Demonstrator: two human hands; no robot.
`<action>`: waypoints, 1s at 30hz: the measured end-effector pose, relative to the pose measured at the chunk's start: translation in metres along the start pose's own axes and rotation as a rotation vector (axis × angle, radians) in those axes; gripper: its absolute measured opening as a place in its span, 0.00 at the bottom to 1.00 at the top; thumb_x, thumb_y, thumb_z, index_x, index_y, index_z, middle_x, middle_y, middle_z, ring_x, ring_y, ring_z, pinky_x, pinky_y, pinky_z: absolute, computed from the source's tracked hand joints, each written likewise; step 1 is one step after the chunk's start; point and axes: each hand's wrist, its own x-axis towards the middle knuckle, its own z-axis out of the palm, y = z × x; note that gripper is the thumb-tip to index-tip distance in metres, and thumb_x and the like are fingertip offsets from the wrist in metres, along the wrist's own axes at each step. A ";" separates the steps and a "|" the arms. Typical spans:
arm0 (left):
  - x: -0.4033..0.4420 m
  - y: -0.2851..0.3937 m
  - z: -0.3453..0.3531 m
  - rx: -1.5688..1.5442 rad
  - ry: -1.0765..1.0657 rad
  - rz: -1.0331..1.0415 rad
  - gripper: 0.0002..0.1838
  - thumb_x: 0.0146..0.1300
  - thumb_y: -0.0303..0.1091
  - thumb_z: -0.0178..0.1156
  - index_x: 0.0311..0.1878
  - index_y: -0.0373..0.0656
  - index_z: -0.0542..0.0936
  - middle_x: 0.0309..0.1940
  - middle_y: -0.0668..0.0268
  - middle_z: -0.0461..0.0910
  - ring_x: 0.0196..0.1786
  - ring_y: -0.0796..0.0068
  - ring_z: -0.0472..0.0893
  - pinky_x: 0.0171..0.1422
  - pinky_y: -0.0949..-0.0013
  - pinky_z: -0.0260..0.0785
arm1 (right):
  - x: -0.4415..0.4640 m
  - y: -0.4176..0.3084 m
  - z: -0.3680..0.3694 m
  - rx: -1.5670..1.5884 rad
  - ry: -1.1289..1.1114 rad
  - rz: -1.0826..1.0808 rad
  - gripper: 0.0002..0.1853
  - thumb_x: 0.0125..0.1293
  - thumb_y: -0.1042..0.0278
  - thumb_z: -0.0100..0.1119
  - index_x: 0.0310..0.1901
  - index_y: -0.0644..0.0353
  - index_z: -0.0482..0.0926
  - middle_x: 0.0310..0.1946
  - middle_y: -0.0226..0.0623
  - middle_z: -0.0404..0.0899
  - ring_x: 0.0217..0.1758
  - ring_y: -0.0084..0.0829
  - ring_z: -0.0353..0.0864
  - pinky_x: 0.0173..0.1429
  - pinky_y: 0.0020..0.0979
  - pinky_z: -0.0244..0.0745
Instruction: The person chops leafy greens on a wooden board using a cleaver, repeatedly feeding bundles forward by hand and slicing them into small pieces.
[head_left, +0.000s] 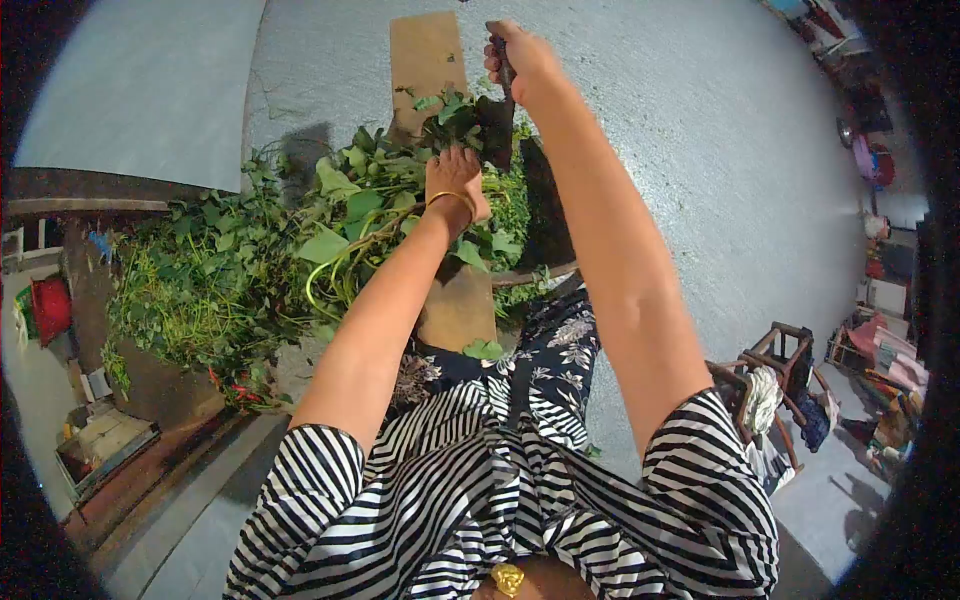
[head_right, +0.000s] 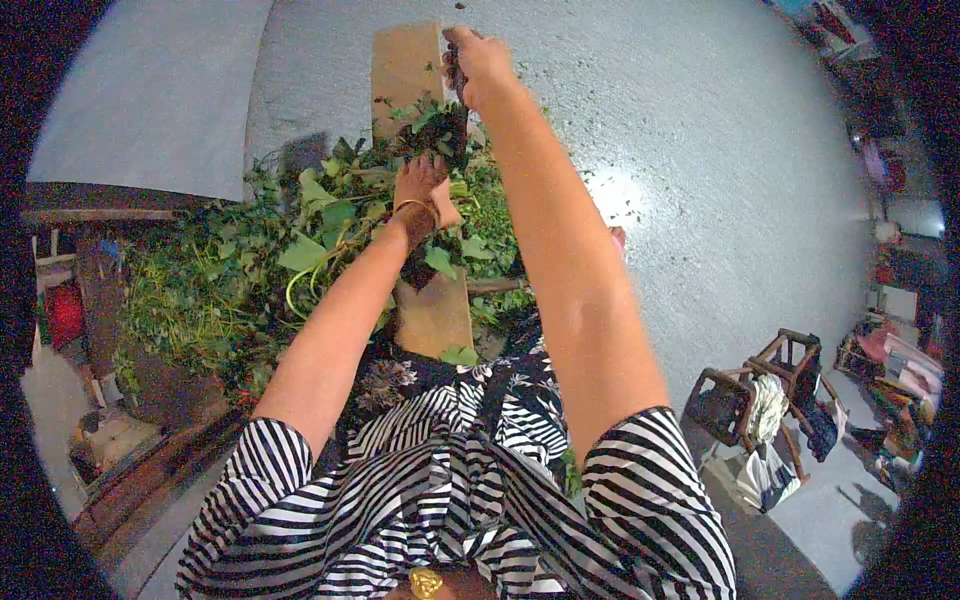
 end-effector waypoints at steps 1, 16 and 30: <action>0.000 -0.001 -0.002 0.001 0.012 -0.027 0.35 0.47 0.41 0.61 0.58 0.37 0.63 0.55 0.57 0.64 0.61 0.61 0.64 0.62 0.60 0.56 | -0.007 0.005 -0.003 -0.006 0.001 0.000 0.09 0.61 0.64 0.53 0.29 0.60 0.70 0.18 0.32 0.69 0.13 0.24 0.64 0.17 0.27 0.60; -0.086 0.006 -0.009 0.378 0.110 -0.037 0.53 0.50 0.54 0.58 0.70 0.43 0.38 0.71 0.52 0.38 0.73 0.56 0.39 0.68 0.47 0.41 | -0.079 0.037 -0.027 0.014 0.035 -0.146 0.08 0.57 0.67 0.55 0.33 0.60 0.68 0.18 0.33 0.68 0.13 0.24 0.64 0.16 0.27 0.58; -0.012 -0.076 0.025 0.091 0.037 0.226 0.53 0.46 0.40 0.61 0.70 0.41 0.39 0.68 0.56 0.49 0.72 0.61 0.47 0.74 0.62 0.39 | -0.069 0.026 -0.019 -0.041 0.005 -0.108 0.10 0.56 0.66 0.56 0.34 0.63 0.70 0.17 0.32 0.70 0.13 0.23 0.66 0.16 0.26 0.58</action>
